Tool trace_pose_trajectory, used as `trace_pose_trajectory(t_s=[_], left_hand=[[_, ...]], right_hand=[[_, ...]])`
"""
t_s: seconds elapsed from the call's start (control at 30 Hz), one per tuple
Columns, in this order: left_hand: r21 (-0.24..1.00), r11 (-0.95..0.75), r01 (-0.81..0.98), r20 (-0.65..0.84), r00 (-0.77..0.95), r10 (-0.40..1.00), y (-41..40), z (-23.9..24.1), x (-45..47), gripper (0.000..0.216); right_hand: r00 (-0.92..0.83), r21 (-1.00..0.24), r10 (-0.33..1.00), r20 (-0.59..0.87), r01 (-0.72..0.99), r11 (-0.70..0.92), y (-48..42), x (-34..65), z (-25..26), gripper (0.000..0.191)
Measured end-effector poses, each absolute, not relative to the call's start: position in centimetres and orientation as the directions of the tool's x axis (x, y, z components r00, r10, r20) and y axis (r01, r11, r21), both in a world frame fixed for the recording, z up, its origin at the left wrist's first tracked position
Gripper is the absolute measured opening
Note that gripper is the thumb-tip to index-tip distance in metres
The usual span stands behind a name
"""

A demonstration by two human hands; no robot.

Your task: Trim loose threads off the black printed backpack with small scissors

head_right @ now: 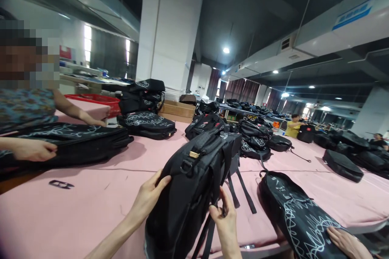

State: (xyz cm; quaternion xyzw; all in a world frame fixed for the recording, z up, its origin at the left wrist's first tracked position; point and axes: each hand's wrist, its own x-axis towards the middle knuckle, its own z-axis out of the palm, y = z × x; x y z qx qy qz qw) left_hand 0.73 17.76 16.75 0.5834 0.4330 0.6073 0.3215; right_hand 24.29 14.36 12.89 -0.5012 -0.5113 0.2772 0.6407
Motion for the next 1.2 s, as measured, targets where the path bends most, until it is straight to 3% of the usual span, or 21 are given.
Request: trace_pose_trajectory(t_s=[0.37,0.6,0.7,0.77,0.87,0.97,1.13,1.2], left_hand=[[0.849,-0.457,0.264,0.501,-0.13,0.856,14.6,16.2,1.6,0.034],[0.905,-0.296,0.306,0.352,-0.15,0.924,20.6,17.6,-2.7,0.047],[0.877,-0.288,0.384,0.402,-0.262,0.877,22.9,20.1,-5.0,0.05],[0.862,-0.322,0.392,0.461,-0.338,0.821,21.9,21.9,-5.4,0.049],[0.884,-0.34,0.321,0.416,-0.208,0.885,17.7,22.8,-4.2,0.055],[0.938,-0.26,0.228,0.274,-0.031,0.961,14.1,21.9,-1.6,0.058],[0.978,-0.209,0.01,0.208,0.059,0.976,13.8,23.5,2.5,0.059],[0.983,-0.15,-0.107,0.161,0.104,0.982,14.2,25.3,3.7,0.055]], right_hand=[[0.243,-0.933,0.904,0.352,0.162,0.32,14.2,24.9,14.1,0.059],[0.327,-0.895,0.834,0.445,0.202,0.399,12.5,21.4,12.5,0.052],[0.304,-0.869,0.817,0.49,0.237,0.434,11.2,18.4,12.3,0.052],[0.27,-0.852,0.814,0.514,0.271,0.447,11.1,18.2,13.1,0.042],[0.334,-0.843,0.779,0.531,0.306,0.443,12.4,21.4,15.9,0.028],[0.453,-0.854,0.724,0.52,0.264,0.448,15.2,25.6,19.5,0.035],[0.29,-0.89,0.844,0.451,0.225,0.398,19.2,26.3,23.9,0.033],[0.187,-0.929,0.91,0.369,0.116,0.353,19.0,25.0,24.7,0.031]])
